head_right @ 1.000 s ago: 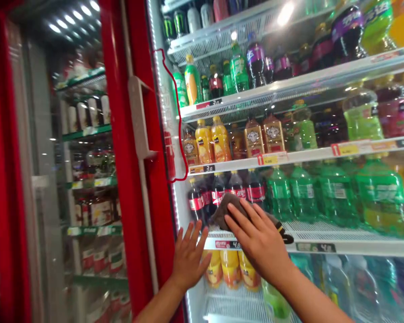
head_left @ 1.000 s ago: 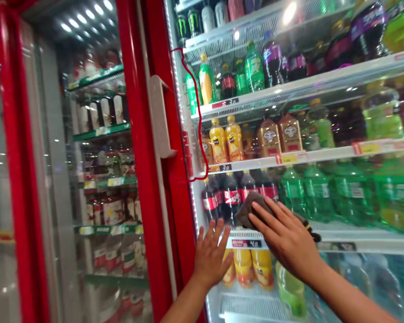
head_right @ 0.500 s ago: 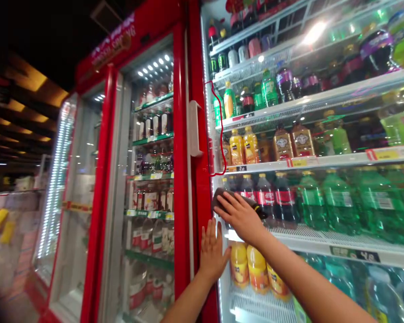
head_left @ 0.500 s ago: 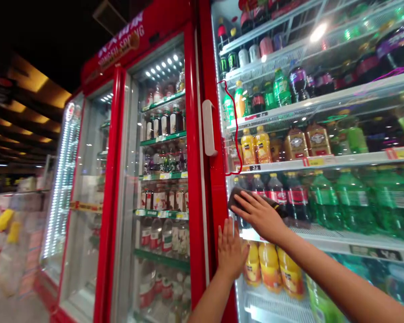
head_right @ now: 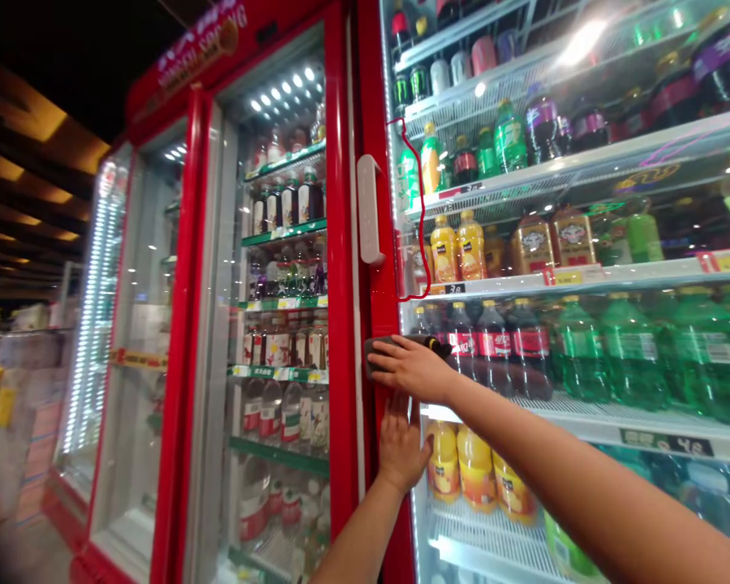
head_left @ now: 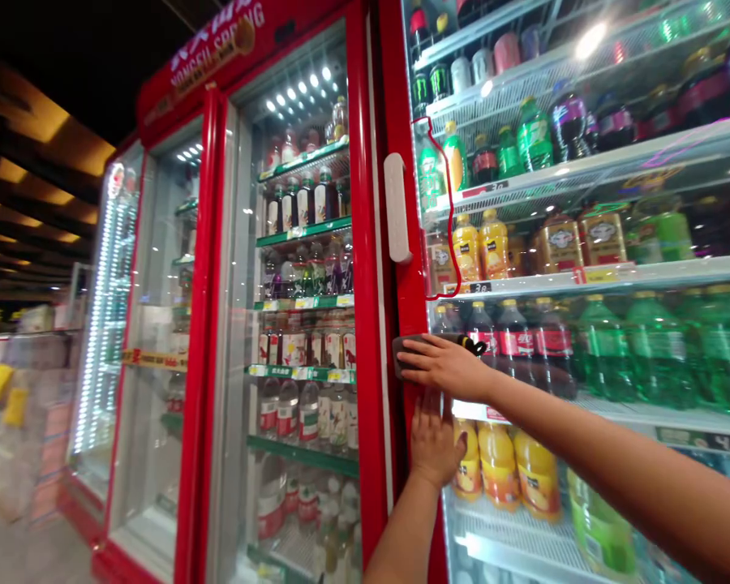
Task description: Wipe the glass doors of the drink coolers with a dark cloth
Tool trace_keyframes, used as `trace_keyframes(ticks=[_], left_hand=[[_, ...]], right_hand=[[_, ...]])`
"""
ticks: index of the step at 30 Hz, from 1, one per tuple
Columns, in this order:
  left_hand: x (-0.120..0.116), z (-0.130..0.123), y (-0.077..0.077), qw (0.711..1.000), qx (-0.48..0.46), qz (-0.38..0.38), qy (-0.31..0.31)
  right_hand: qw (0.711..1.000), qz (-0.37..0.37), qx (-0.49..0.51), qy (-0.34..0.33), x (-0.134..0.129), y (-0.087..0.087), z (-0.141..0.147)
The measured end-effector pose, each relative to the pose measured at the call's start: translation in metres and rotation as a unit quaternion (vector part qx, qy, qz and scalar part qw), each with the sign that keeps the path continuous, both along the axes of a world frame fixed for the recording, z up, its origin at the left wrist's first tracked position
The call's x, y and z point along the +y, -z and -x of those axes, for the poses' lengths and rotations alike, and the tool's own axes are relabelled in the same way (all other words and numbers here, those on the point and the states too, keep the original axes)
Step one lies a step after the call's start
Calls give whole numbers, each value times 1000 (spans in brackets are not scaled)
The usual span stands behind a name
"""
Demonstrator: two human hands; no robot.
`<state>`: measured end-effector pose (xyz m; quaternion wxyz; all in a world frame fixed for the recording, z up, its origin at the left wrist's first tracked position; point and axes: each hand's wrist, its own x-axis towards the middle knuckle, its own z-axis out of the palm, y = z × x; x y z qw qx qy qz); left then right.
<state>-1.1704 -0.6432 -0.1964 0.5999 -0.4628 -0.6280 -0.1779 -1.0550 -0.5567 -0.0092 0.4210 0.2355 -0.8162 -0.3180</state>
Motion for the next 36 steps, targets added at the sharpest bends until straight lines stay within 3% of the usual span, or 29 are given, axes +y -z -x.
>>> trace_keyframes(ticks=[5, 10, 14, 18, 21, 24, 27, 31, 34, 36], left_hand=[[-4, -5, -2, 998, 38, -22, 40], [-5, -6, -4, 995, 54, -53, 60], [-3, -4, -5, 994, 58, -55, 81], [-5, -4, -9, 993, 61, -53, 81], [-8, -5, -14, 994, 59, -43, 86], [-10, -10, -20, 993, 50, -46, 94], [-7, -21, -29, 992, 39, -63, 99], [7, -46, -41, 989, 58, -44, 125], [23, -68, -49, 986, 76, -11, 148], [35, -84, -54, 983, 85, 12, 164]], right_hand=[[997, 35, 50, 55, 2, -27, 1], [999, -2, 5, 46, 7, -20, -9], [992, 55, 75, 88, 34, -2, -49], [959, 145, 197, 142, 47, 46, -82], [979, 92, 142, 118, 44, 77, -87], [988, 58, 92, 110, 49, 75, -91], [966, 128, 162, 157, 67, 69, -112], [932, 179, 260, 176, 88, 99, -150], [951, 132, 228, 163, 96, 118, -163], [960, 112, 200, 163, 104, 112, -168]])
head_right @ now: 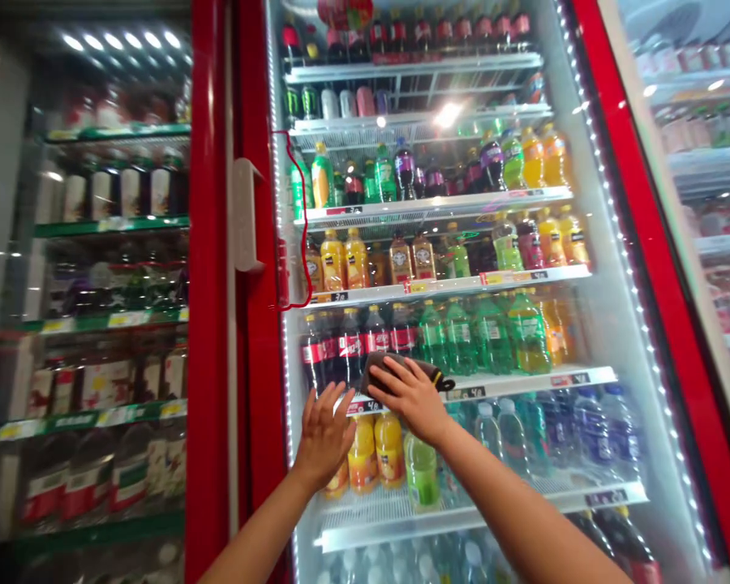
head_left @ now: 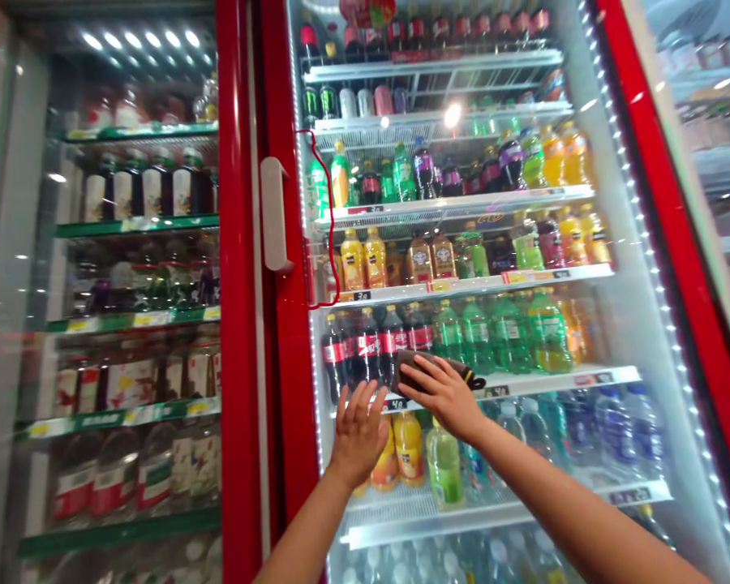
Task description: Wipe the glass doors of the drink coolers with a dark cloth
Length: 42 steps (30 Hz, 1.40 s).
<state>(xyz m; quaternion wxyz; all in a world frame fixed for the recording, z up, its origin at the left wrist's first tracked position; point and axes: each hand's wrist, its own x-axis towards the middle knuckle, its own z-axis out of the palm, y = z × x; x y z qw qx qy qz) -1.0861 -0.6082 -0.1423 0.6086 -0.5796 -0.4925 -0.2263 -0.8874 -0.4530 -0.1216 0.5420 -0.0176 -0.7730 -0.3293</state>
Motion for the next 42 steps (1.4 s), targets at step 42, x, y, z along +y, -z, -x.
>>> trace_keyframes(ticks=[42], left_hand=[[178, -173, -46, 980, 158, 88, 89]], right_hand=[[942, 241, 222, 75, 151, 6, -167]])
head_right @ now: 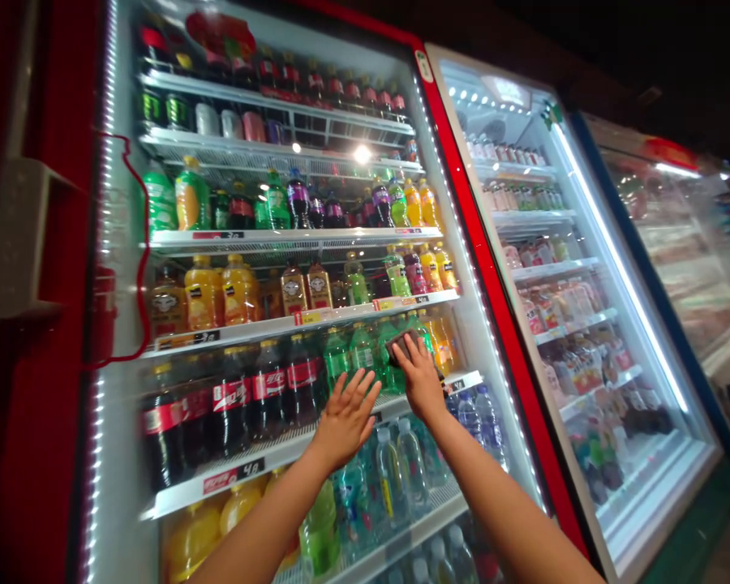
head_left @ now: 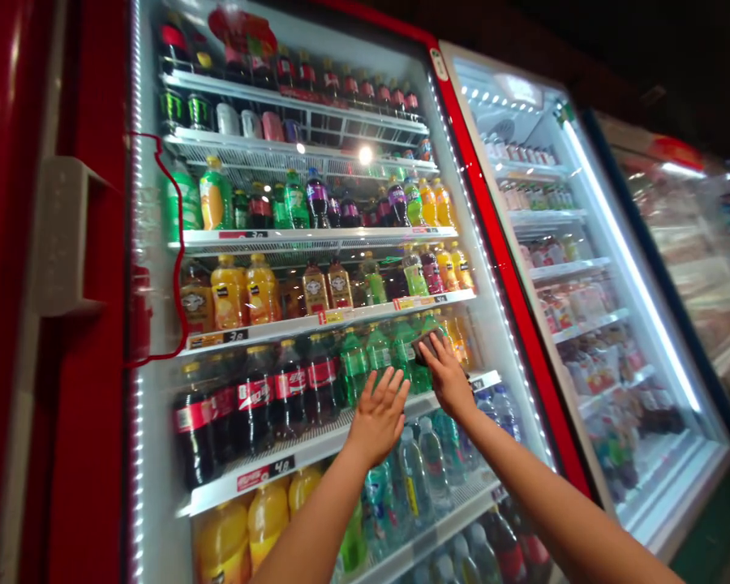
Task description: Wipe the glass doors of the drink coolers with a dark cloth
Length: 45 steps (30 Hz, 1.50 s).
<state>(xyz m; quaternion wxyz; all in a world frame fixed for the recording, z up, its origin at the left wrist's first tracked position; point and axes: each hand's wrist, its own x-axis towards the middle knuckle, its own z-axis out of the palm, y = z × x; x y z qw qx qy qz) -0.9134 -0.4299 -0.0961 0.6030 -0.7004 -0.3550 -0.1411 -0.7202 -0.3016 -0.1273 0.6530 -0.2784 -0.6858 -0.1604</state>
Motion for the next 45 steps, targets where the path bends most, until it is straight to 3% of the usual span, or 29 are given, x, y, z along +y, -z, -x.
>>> trace_keyframes(ticks=[2, 4, 7, 11, 14, 17, 20, 23, 25, 27, 30, 33, 36, 39, 45], left_hand=[[7, -4, -2, 1000, 13, 1, 3], [10, -6, -3, 1000, 22, 0, 7], [12, -6, -3, 999, 37, 3, 13], [14, -5, -2, 999, 39, 7, 13], [16, -5, -2, 999, 44, 13, 18], [16, -6, -3, 998, 54, 18, 30], [15, -7, -4, 998, 49, 22, 39], [15, -9, -4, 998, 40, 30, 48], [16, -10, -4, 997, 36, 37, 54], [17, -9, -4, 997, 34, 42, 60], [20, -8, -3, 996, 32, 43, 66], [22, -8, -3, 996, 30, 35, 76], [21, -10, -3, 996, 29, 27, 84], [19, -12, -4, 996, 31, 22, 85], [18, -11, -3, 996, 34, 31, 70]], right_hand=[[998, 21, 52, 6, 10, 2, -9], [996, 35, 86, 15, 13, 16, -13], [998, 14, 48, 22, 12, 34, -13], [1000, -7, -13, 17, 26, 20, -30], [997, 38, 63, 38, 47, 11, -54], [985, 80, 140, 67, 57, 28, -66], [991, 72, 96, 63, 55, 42, -64], [997, 58, 39, 44, 61, 26, -71], [994, 75, 64, 52, 73, 9, -85], [986, 101, 107, 72, 86, 3, -101], [974, 121, 162, 99, 96, 18, -113], [977, 109, 151, 102, 100, 35, -115], [984, 92, 105, 111, 108, 29, -126], [975, 104, 126, 149, 118, 20, -146], [958, 128, 165, 197, 121, 42, -155]])
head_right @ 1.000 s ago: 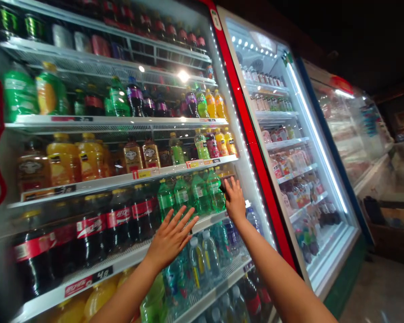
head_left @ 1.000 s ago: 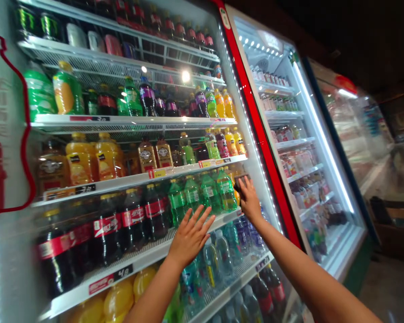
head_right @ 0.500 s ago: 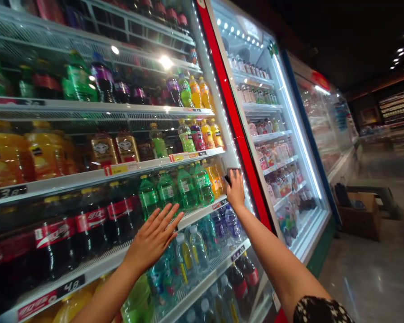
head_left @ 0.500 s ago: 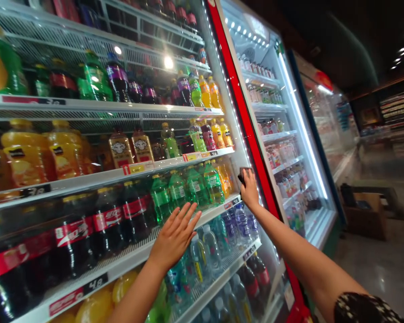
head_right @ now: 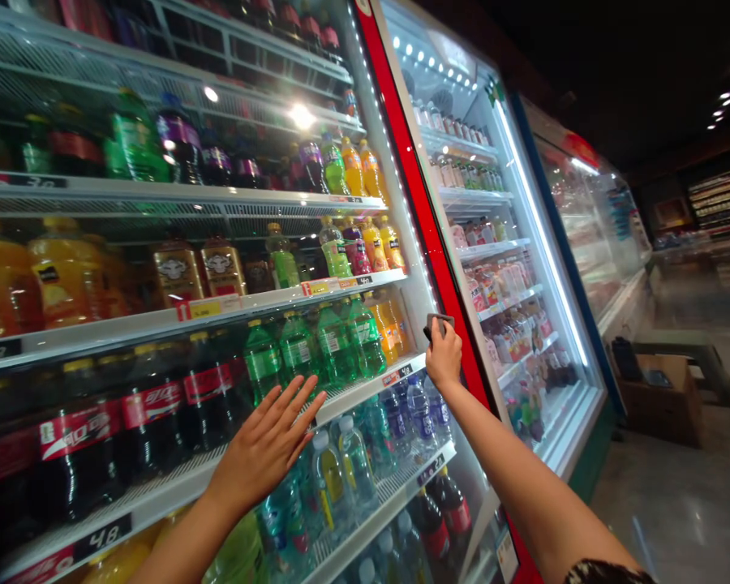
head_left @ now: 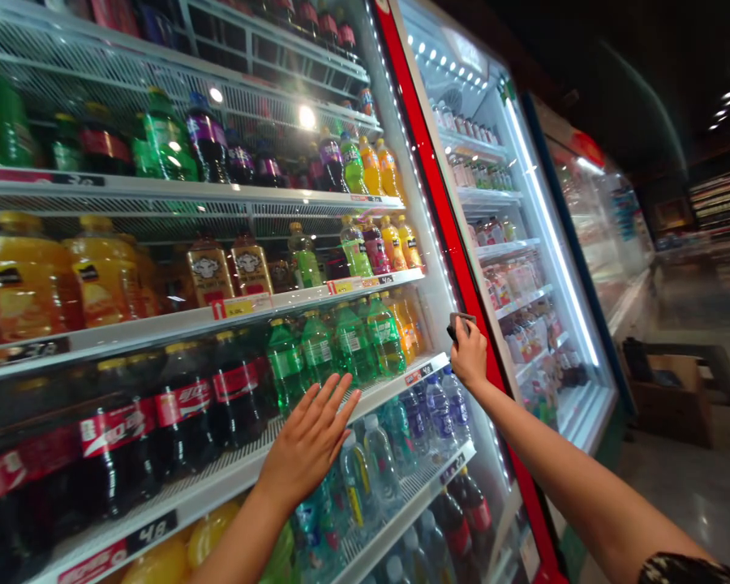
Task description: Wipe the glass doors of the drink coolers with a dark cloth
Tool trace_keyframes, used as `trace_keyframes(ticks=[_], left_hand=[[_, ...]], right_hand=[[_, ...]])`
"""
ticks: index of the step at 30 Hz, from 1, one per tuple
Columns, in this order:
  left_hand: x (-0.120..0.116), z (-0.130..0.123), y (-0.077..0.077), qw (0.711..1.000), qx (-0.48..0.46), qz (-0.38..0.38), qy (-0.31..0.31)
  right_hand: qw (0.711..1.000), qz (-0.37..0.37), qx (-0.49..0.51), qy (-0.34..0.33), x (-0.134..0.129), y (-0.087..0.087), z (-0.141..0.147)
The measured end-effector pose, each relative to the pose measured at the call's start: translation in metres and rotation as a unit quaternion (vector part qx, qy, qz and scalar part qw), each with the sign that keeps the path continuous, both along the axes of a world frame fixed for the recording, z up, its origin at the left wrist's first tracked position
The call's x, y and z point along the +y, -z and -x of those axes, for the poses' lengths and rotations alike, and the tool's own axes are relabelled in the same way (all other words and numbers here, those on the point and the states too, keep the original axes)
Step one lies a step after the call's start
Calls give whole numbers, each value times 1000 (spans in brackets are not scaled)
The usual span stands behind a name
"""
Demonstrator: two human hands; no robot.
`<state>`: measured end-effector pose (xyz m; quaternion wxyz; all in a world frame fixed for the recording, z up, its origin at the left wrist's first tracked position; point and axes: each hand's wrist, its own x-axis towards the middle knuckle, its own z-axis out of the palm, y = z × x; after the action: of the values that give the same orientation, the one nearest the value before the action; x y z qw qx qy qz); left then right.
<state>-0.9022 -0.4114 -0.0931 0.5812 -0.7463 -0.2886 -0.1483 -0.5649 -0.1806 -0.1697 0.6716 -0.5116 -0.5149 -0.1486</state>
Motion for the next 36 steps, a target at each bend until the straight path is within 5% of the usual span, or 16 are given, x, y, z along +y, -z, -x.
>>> trace_keyframes(ticks=[7, 13, 20, 22, 26, 28, 36], left_hand=[[-1, -1, 1, 1000, 5, -6, -12], [1, -2, -1, 1000, -12, 1, 15], [2, -2, -3, 1000, -9, 0, 17], [1, -2, -3, 1000, -8, -3, 18], [2, -2, -3, 1000, -9, -6, 25], [2, -2, -2, 1000, -9, -5, 24], [2, -1, 0, 1000, -10, -8, 14]], right_hand=[[998, -27, -32, -50, 22, -32, -22], [999, -14, 35, -15, 36, -12, -19], [998, -29, 49, -31, 64, -61, -37], [997, -27, 65, -31, 59, -44, -36], [992, -17, 124, -18, 34, 28, -21], [988, -14, 155, -13, 27, 51, -15], [990, -42, 118, -69, 25, 27, -15]])
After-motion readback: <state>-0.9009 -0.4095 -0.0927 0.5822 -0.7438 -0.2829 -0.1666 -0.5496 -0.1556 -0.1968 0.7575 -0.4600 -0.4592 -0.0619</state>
